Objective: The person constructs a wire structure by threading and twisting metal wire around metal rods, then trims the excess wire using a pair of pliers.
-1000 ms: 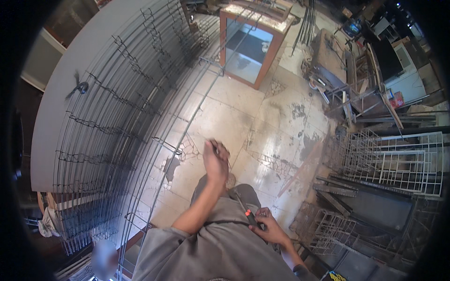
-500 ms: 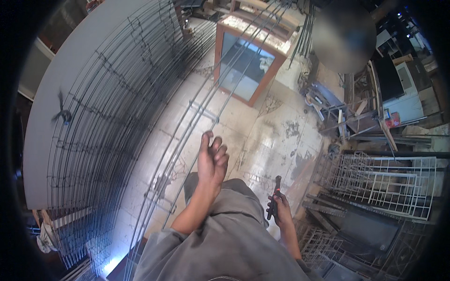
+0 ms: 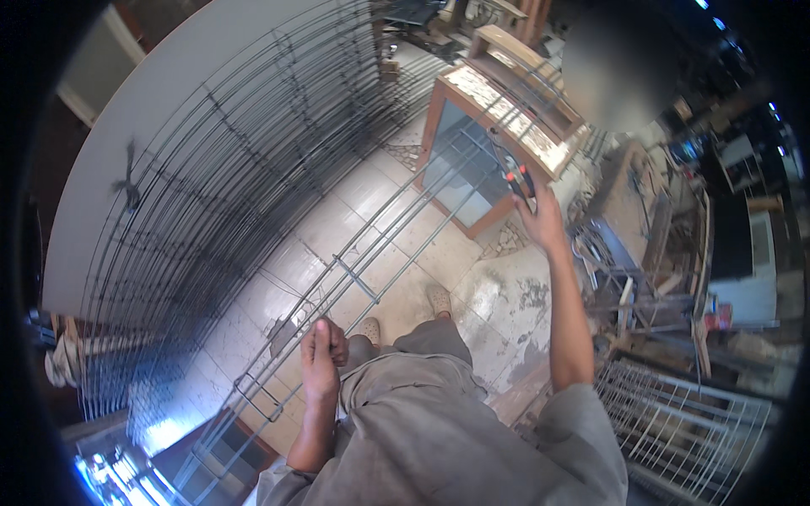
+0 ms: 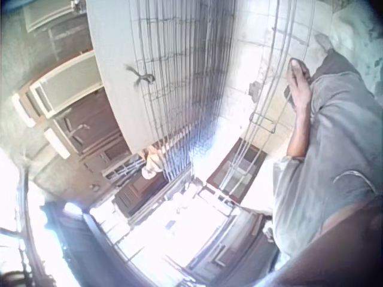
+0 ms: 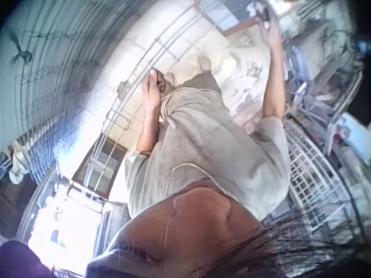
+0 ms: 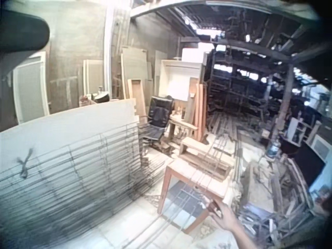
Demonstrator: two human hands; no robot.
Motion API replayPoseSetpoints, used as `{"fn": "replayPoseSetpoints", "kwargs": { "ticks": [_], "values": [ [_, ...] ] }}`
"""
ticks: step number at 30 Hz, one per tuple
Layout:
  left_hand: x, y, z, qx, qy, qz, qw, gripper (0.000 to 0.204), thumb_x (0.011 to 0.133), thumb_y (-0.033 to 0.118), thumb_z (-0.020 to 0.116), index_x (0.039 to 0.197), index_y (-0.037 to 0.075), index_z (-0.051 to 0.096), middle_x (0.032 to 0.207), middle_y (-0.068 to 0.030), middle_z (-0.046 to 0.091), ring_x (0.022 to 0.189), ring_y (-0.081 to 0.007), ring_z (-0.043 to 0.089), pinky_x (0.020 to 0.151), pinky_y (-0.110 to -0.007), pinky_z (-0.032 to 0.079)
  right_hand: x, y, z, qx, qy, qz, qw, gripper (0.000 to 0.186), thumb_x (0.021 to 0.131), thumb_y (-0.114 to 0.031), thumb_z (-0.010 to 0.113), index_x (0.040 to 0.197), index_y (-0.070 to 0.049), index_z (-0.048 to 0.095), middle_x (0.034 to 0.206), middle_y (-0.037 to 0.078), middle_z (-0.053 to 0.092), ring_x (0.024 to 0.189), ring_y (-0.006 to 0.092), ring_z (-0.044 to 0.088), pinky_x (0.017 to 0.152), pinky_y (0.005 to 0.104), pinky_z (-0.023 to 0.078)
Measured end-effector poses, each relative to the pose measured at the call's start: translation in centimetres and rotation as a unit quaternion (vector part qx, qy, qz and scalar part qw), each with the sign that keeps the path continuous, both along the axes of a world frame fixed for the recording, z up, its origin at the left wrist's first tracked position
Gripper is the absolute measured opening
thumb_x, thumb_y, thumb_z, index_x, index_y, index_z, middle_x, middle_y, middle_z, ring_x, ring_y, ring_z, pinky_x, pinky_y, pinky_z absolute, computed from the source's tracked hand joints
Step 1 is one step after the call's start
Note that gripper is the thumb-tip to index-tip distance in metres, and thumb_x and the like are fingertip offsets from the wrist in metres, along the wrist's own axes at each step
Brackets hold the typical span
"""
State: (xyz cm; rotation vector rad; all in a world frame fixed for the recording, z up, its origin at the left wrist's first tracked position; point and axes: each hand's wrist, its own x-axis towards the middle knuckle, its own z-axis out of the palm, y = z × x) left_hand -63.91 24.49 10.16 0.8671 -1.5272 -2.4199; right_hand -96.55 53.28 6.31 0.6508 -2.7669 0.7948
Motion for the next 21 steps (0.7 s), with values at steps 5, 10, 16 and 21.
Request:
{"fn": "replayPoseSetpoints", "kwargs": {
  "ticks": [5,10,16,21],
  "values": [
    [0.1,4.6,-1.7,-0.064,-0.076,0.142,0.985,0.043,0.104,0.039,0.047,0.073,0.009,0.049,0.062,0.0057,0.037,0.056,-0.0055,0.035,0.051,-0.027,0.027,-11.9,-3.6,0.5,0.059,-0.046,0.181,0.981,0.053,0.089,-0.003,0.066,0.138,0.003,0.045,0.129,0.022,0.059,0.12,0.032,0.06,0.1,0.0376,0.047],
    [-1.5,12.6,-2.1,-0.214,-0.12,0.108,0.964,0.039,0.101,0.035,0.054,0.106,-0.003,0.065,0.086,-0.0179,0.068,0.08,-0.0201,0.066,0.073,-0.034,0.049,-15.6,-2.2,-2.8,-0.062,-0.116,0.335,0.933,0.046,0.092,0.003,0.053,0.138,0.004,0.046,0.13,0.016,0.059,0.126,0.0261,0.055,0.107,0.036,0.041],
    [-3.1,18.3,-1.8,-0.351,-0.216,0.171,0.895,0.035,0.1,0.035,0.052,0.092,0.004,0.066,0.072,-0.0191,0.065,0.071,-0.0361,0.066,0.063,-0.044,0.051,-11.8,-2.6,-0.1,-0.067,0.082,0.25,0.963,0.037,0.098,-0.013,0.053,0.128,0.008,0.052,0.126,0.026,0.057,0.114,0.0376,0.058,0.105,0.0471,0.041],
    [-5.8,19.8,-4.4,-0.538,-0.283,0.045,0.793,0.031,0.094,0.032,0.056,0.084,0.005,0.064,0.057,-0.0141,0.059,0.056,-0.0336,0.064,0.049,-0.046,0.048,5.6,-3.8,6.7,-0.209,0.165,0.701,0.661,0.038,0.097,-0.008,0.053,0.132,0.007,0.049,0.119,0.028,0.058,0.106,0.0401,0.06,0.09,0.0456,0.051]
  ]
}}
